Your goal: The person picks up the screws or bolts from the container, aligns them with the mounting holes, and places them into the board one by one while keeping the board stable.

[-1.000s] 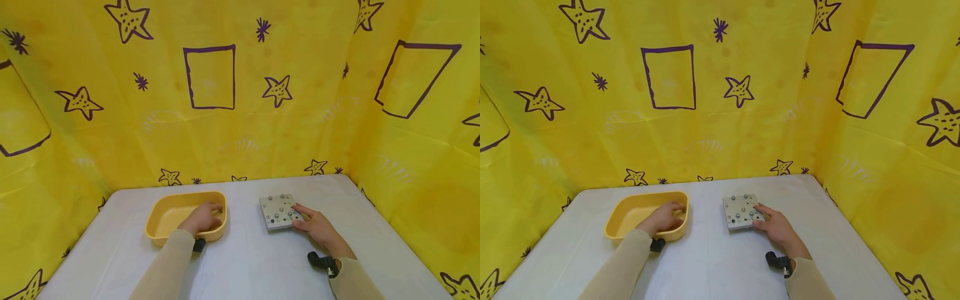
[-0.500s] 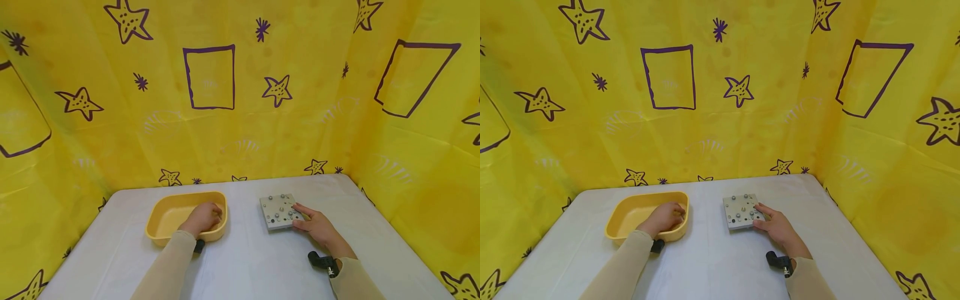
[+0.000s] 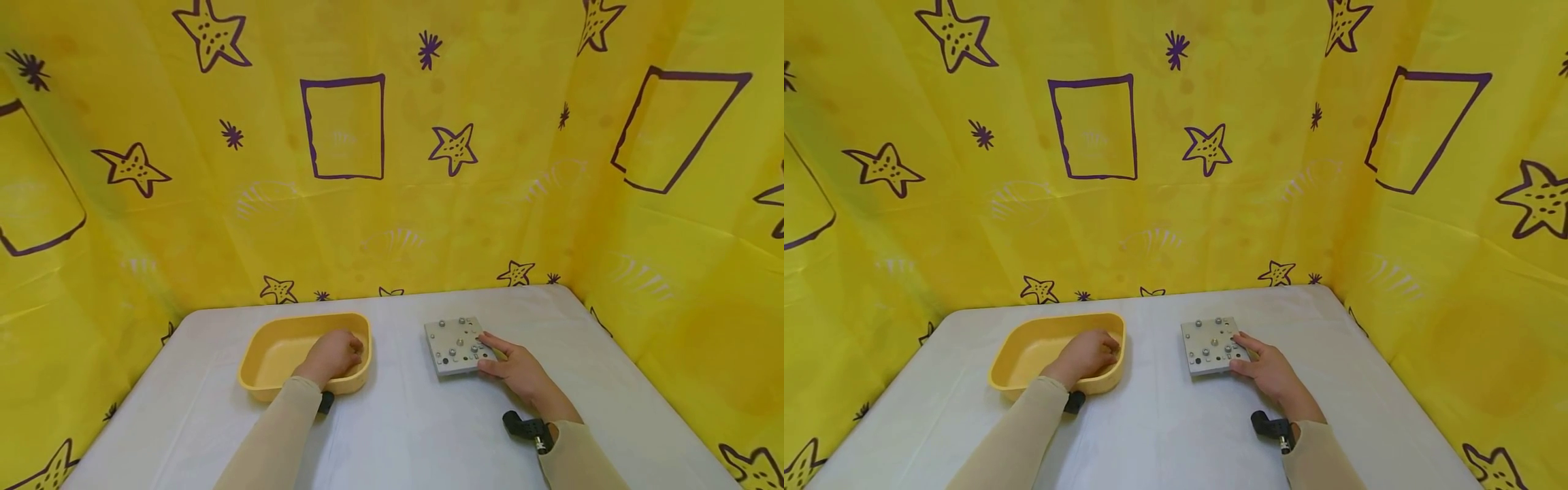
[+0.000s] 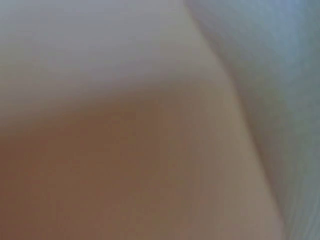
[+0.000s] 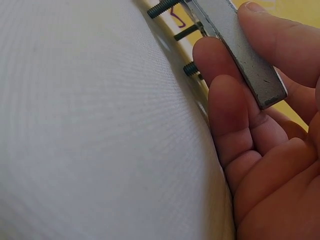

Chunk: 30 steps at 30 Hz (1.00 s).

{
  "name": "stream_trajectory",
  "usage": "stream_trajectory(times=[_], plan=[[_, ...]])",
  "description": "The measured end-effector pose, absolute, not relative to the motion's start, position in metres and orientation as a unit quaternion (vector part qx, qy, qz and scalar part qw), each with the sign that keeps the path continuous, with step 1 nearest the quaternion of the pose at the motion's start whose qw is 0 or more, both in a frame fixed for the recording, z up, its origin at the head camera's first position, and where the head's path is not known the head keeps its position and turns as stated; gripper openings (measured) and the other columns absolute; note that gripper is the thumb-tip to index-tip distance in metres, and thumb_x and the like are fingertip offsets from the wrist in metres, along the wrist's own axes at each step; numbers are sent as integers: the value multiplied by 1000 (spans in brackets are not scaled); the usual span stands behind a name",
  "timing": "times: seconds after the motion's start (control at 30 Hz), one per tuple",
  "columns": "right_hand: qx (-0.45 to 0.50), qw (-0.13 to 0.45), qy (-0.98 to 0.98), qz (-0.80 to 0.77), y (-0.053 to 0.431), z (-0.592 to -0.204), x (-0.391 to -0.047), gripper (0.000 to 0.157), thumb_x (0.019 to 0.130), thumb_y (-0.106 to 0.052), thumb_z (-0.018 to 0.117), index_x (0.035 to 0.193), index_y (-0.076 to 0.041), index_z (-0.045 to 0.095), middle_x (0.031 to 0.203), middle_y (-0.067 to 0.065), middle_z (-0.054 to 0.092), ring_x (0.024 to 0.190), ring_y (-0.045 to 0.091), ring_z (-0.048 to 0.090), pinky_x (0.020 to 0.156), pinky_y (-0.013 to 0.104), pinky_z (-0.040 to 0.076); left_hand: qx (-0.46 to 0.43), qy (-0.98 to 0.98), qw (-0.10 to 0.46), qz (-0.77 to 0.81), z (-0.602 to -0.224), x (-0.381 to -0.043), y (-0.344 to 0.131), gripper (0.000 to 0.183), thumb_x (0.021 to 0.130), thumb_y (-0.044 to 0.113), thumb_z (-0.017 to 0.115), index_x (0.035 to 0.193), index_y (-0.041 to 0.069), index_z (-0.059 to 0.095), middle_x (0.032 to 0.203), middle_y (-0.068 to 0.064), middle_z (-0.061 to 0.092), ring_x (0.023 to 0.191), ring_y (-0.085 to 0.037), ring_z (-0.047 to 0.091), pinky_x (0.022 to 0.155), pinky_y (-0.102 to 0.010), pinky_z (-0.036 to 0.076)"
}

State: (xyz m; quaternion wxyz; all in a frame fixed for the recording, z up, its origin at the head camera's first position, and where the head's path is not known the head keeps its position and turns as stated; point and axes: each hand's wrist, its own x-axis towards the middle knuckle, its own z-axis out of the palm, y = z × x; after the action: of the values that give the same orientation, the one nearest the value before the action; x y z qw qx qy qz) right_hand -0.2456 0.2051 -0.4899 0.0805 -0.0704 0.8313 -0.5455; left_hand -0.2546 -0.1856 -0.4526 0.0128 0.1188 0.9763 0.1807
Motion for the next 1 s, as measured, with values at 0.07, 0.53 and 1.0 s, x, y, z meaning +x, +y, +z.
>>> stream_trajectory(times=[0.07, 0.53, 1.0], plan=[[-71, 81, 831, -546, 205, -490, -246, 76, 82, -37, 81, 148, -14, 50, 158, 1, 34, 148, 36, 11, 114, 60, 5, 124, 974, 10, 190, -452, -254, -186, 26, 85, 9, 75, 111, 9, 76, 100, -2, 70, 93, -22, 62, 91, -42, 49], [-65, 82, 837, -538, 204, -486, -243, 75, 83, -36, 80, 148, -15, 50, 158, 1, 34, 148, 37, 10, 113, 61, 5, -1, 895, 15, 445, -429, -240, -191, 40, 92, 5, 70, 132, 7, 65, 114, -5, 67, 93, -20, 61, 85, -38, 51], [-57, 84, 839, -535, 206, -489, -245, 77, 81, -40, 81, 148, -18, 50, 158, -1, 34, 148, 37, 11, 113, 61, 6, -4, 723, 46, 690, -409, -235, -150, 28, 92, -2, 68, 120, 5, 68, 115, -20, 62, 96, -32, 67, 82, -35, 56]])
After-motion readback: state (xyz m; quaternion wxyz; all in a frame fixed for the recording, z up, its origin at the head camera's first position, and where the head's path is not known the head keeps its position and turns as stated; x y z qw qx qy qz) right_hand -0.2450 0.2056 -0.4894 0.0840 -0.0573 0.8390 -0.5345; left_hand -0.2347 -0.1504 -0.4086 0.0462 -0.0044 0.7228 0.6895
